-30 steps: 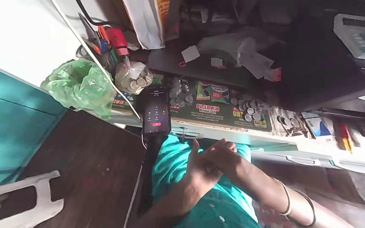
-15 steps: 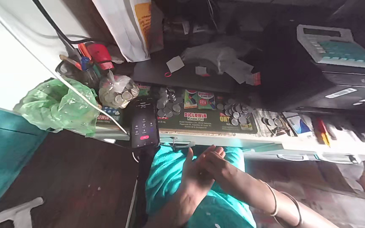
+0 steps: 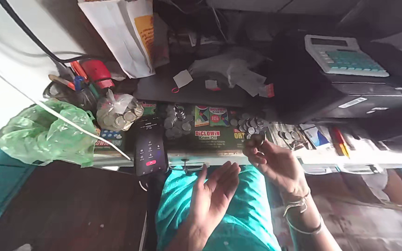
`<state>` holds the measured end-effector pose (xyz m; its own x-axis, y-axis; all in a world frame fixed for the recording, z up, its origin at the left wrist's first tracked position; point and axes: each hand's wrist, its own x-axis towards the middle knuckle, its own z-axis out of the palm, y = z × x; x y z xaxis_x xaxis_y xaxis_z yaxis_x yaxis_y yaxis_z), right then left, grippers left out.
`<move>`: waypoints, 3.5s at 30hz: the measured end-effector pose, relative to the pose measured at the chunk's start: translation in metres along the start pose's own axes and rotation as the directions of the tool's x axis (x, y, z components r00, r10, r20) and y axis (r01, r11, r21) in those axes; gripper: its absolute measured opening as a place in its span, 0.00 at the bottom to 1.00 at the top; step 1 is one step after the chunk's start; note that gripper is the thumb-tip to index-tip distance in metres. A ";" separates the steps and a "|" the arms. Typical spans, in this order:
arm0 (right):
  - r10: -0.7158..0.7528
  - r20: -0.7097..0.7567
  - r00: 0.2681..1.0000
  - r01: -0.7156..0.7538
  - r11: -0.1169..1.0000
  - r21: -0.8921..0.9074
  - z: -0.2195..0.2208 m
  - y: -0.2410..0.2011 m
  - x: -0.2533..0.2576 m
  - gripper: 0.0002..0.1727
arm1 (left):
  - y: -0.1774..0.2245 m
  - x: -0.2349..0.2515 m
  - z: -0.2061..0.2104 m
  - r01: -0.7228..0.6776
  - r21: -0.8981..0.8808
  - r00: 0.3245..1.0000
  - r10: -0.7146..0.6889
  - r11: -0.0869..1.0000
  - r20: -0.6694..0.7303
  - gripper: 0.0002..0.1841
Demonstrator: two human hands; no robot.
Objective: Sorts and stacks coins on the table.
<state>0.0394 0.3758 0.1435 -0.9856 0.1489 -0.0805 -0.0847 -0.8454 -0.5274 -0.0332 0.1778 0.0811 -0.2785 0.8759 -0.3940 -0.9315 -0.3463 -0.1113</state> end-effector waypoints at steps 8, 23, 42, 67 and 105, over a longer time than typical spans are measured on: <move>-0.263 -0.313 0.912 -0.071 0.653 -0.754 0.002 -0.063 0.031 0.12 | 0.001 -0.002 -0.001 -0.020 0.029 1.000 0.020 0.999 -0.008 0.42; -0.150 -0.295 0.944 -0.250 0.263 -0.932 -0.021 -0.100 0.056 0.12 | 0.001 -0.001 -0.001 -0.011 0.001 0.999 0.011 1.000 -0.039 0.40; -0.236 -0.337 0.911 -0.300 0.181 -0.937 -0.018 -0.104 0.056 0.12 | 0.004 0.000 -0.003 -0.009 -0.010 0.999 0.009 1.000 -0.038 0.40; -0.225 -0.283 0.932 -0.244 0.187 -0.952 -0.018 -0.112 0.055 0.18 | 0.004 -0.001 -0.003 -0.019 -0.018 0.999 0.019 1.000 -0.038 0.40; -0.290 -0.136 0.947 -0.008 0.403 -0.915 -0.018 -0.112 0.054 0.28 | 0.006 -0.002 -0.005 -0.029 -0.036 0.999 0.029 0.999 -0.022 0.41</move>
<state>-0.0013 0.4874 0.1828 -0.8893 0.4558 -0.0381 0.1074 0.1272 -0.9860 -0.0367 0.1721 0.0765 -0.2999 0.8580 -0.4169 -0.9139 -0.3837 -0.1322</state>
